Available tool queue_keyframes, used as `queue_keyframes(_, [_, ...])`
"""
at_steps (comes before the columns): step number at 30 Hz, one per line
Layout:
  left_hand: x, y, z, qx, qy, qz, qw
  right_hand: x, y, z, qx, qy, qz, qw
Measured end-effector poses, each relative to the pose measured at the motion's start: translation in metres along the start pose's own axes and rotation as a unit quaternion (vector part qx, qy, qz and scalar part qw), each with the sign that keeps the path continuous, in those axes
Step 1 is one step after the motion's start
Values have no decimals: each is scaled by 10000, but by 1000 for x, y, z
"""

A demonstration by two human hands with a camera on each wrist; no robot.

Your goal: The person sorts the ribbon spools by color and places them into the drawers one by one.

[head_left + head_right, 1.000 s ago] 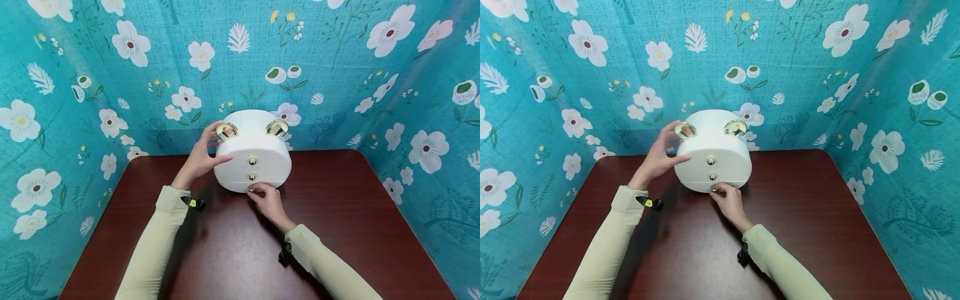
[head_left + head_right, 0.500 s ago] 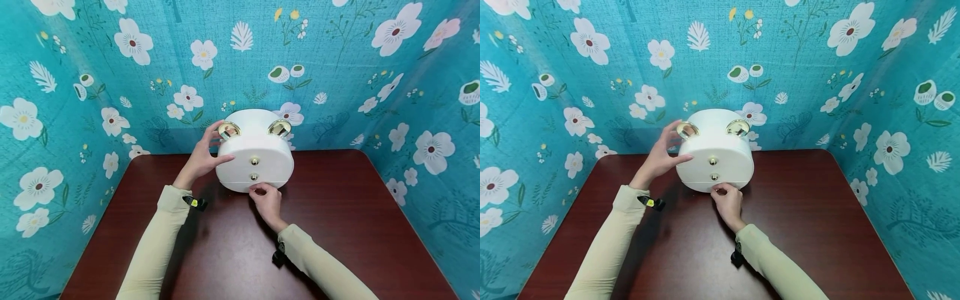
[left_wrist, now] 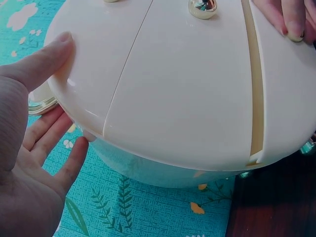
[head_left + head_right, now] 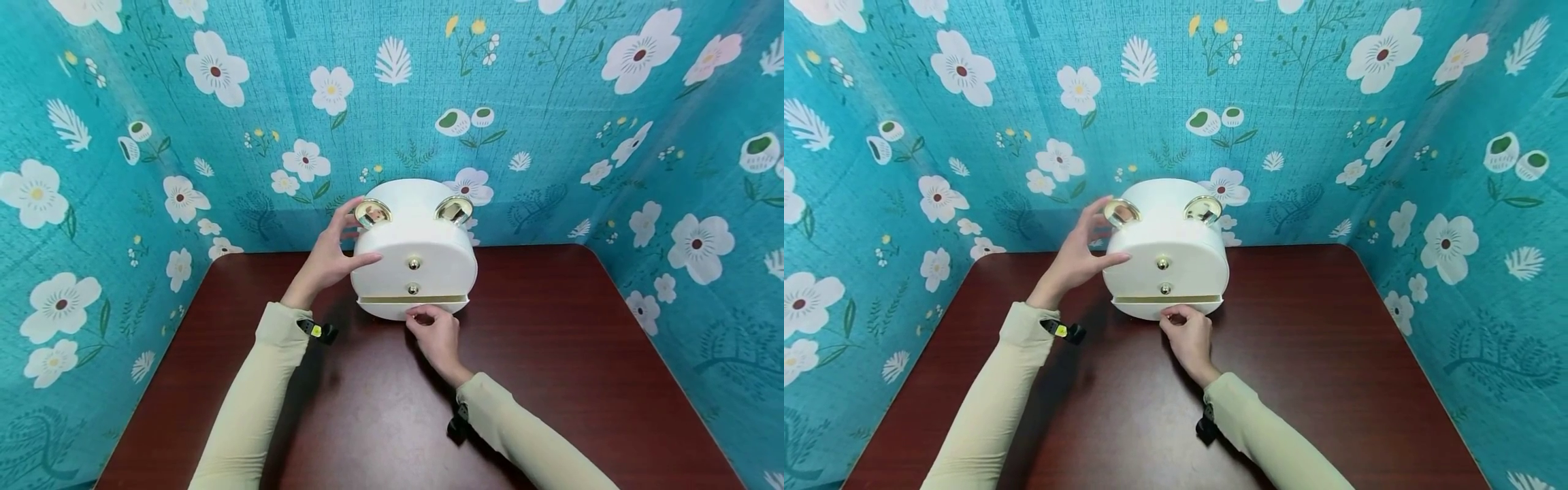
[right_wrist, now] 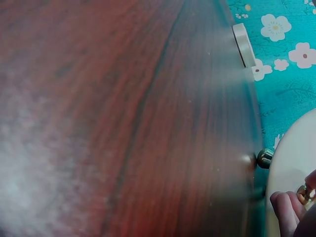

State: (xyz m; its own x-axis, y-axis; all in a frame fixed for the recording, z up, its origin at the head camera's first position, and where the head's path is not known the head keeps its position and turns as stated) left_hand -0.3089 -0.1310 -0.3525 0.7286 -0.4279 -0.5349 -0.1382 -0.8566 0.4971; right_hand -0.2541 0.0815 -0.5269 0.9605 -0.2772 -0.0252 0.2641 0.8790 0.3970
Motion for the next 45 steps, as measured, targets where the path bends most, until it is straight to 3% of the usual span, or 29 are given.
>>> queue_keyframes(15, [0,0,1,-4,13,36,10000,10,5,0,-98,-87,229,9997])
queue_keyframes(26, [-1,-3,35,-70,-67,-14,10000,19,9,0,-175,-26,223,9996])
queue_keyframes(34, [0,-2,37,-168,-188,4,9997,27,12,-3,-333,-84,399,9986])
queue_keyframes(45, [0,-3,37,-51,-28,-4,10000,38,14,-6,-380,-197,532,9977])
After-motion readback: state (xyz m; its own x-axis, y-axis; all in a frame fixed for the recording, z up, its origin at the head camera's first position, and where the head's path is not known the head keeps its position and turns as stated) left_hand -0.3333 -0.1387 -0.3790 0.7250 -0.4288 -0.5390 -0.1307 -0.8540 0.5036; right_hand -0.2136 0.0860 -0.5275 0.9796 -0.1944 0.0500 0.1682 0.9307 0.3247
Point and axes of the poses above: each hand's wrist, its own x-axis away from the middle knuckle, its own y-axis out of the back of the hand, z = x × y, the point moved 5 cm from there along -x, towards the middle knuckle, and after that the axes turned 15 degrees about -y, right-handed, at the moved point
